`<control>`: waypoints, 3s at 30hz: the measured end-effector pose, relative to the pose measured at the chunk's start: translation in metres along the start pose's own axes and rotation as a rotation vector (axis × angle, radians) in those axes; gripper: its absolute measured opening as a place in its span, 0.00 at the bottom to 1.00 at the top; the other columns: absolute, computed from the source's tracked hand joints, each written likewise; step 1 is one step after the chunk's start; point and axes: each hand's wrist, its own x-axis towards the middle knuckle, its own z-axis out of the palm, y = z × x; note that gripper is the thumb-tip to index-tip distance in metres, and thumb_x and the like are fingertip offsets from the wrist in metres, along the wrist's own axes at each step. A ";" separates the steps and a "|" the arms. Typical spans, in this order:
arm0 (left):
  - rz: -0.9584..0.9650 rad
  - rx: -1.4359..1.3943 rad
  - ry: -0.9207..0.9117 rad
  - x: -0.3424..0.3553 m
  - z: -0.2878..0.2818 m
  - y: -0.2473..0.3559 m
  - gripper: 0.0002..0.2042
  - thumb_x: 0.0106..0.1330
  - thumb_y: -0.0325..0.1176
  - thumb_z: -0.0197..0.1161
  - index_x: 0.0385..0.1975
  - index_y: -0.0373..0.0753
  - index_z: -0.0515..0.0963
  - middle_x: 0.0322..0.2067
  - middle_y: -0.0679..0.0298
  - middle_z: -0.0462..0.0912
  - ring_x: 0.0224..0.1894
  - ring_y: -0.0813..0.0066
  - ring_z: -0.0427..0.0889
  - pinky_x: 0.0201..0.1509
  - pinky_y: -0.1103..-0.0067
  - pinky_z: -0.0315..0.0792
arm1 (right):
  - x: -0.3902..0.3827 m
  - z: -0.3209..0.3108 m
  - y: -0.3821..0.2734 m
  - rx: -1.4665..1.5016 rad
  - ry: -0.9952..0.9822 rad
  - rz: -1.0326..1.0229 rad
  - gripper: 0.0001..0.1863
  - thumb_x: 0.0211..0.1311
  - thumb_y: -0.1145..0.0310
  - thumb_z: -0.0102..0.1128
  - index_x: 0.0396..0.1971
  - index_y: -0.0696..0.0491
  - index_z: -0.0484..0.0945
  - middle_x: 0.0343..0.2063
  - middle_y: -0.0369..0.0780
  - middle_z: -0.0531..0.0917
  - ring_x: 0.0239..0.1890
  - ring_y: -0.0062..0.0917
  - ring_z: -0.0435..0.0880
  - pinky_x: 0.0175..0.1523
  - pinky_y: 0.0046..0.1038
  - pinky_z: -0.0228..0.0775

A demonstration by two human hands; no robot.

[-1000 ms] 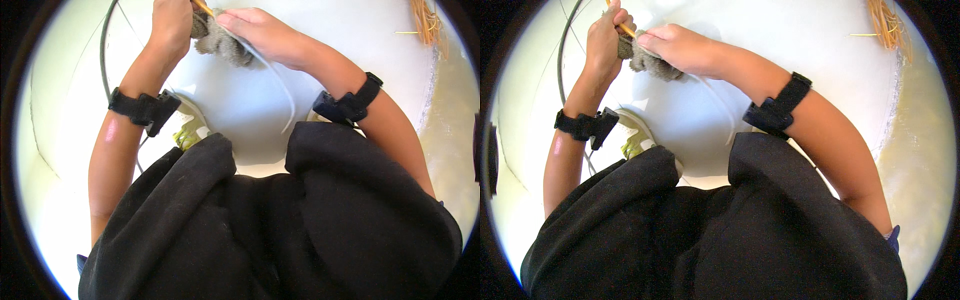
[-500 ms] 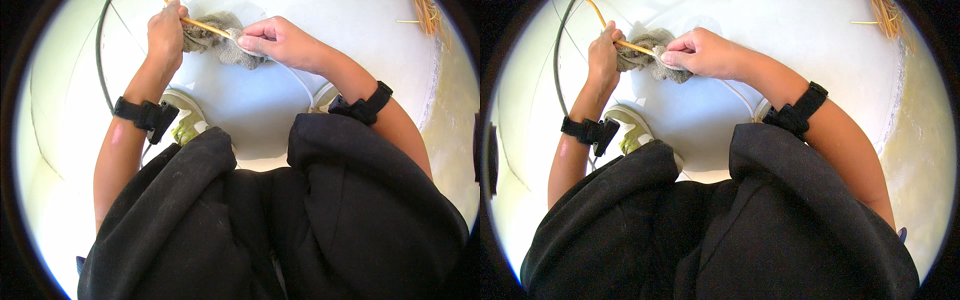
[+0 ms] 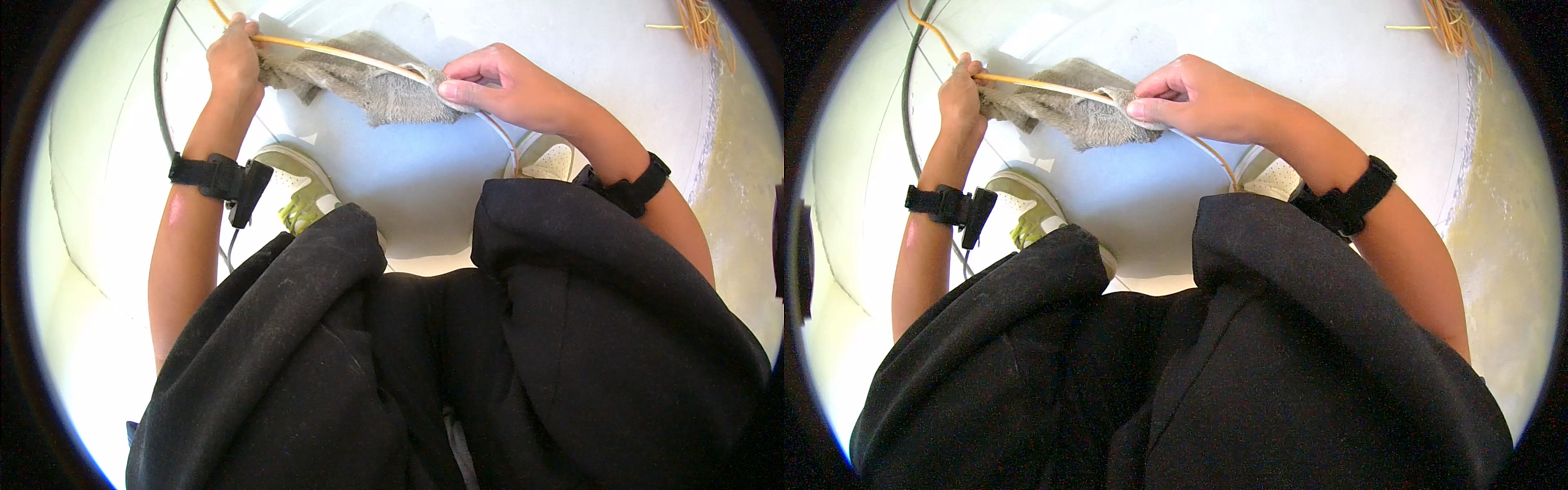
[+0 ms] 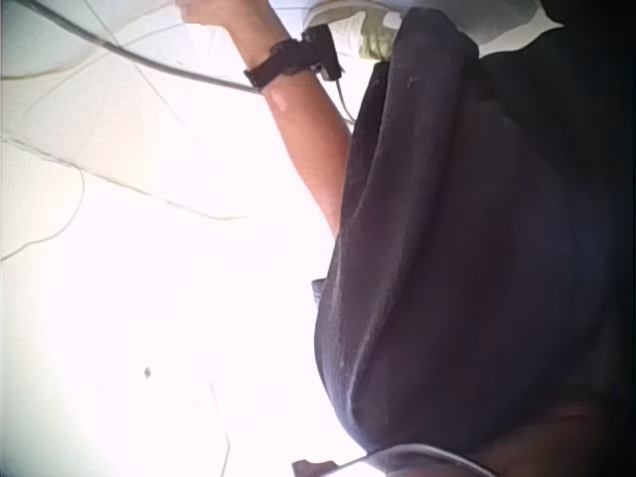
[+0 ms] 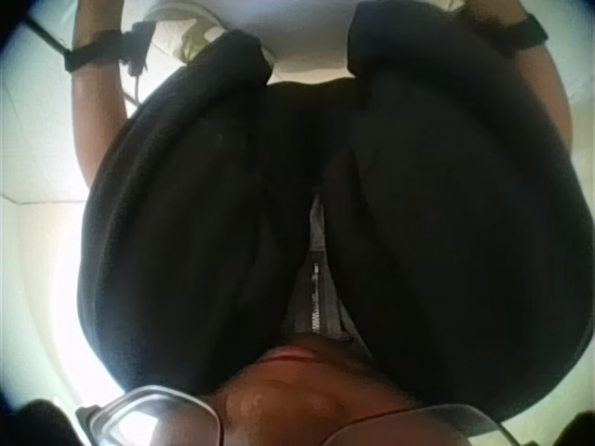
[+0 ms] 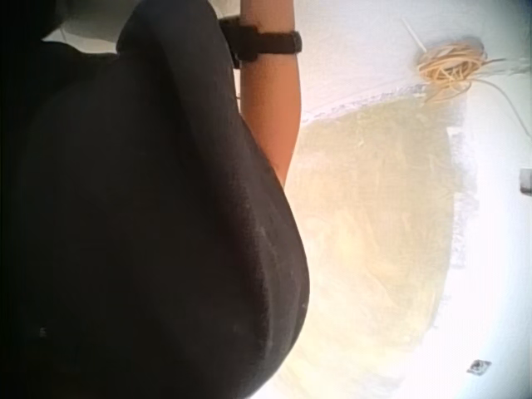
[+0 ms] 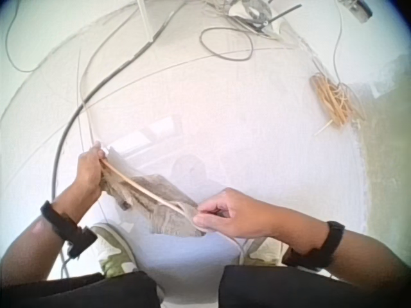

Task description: The person wipes a wire using a cloth while it hangs from a wall-mounted enclosure.

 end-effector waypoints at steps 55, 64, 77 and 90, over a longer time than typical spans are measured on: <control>0.353 0.034 -0.177 -0.044 0.025 0.037 0.19 0.67 0.46 0.49 0.15 0.43 0.66 0.13 0.72 0.63 0.15 0.81 0.61 0.19 0.83 0.57 | 0.097 0.005 -0.055 0.351 0.054 -0.060 0.17 0.67 0.62 0.40 0.33 0.60 0.75 0.24 0.33 0.76 0.23 0.14 0.71 0.29 0.17 0.63; 0.130 -0.082 -0.581 -0.035 -0.004 0.041 0.14 0.69 0.41 0.44 0.29 0.39 0.71 0.21 0.74 0.63 0.23 0.86 0.59 0.28 0.87 0.59 | 0.090 0.000 -0.031 0.559 0.073 -0.034 0.13 0.60 0.75 0.46 0.43 0.64 0.74 0.35 0.38 0.80 0.33 0.16 0.77 0.39 0.17 0.69; 0.230 -0.050 -0.591 -0.040 0.016 0.055 0.16 0.66 0.43 0.53 0.23 0.36 0.76 0.14 0.69 0.75 0.14 0.85 0.71 0.18 0.89 0.63 | 0.088 -0.007 -0.037 0.388 -0.132 -0.050 0.10 0.62 0.67 0.54 0.35 0.59 0.77 0.28 0.31 0.77 0.30 0.11 0.71 0.35 0.16 0.63; 0.312 -0.060 -0.244 -0.042 0.031 0.051 0.17 0.66 0.44 0.52 0.21 0.38 0.74 0.12 0.74 0.67 0.13 0.87 0.62 0.18 0.89 0.57 | 0.107 0.013 -0.033 0.030 0.200 -0.209 0.15 0.65 0.60 0.46 0.33 0.57 0.75 0.20 0.38 0.76 0.25 0.21 0.71 0.35 0.27 0.64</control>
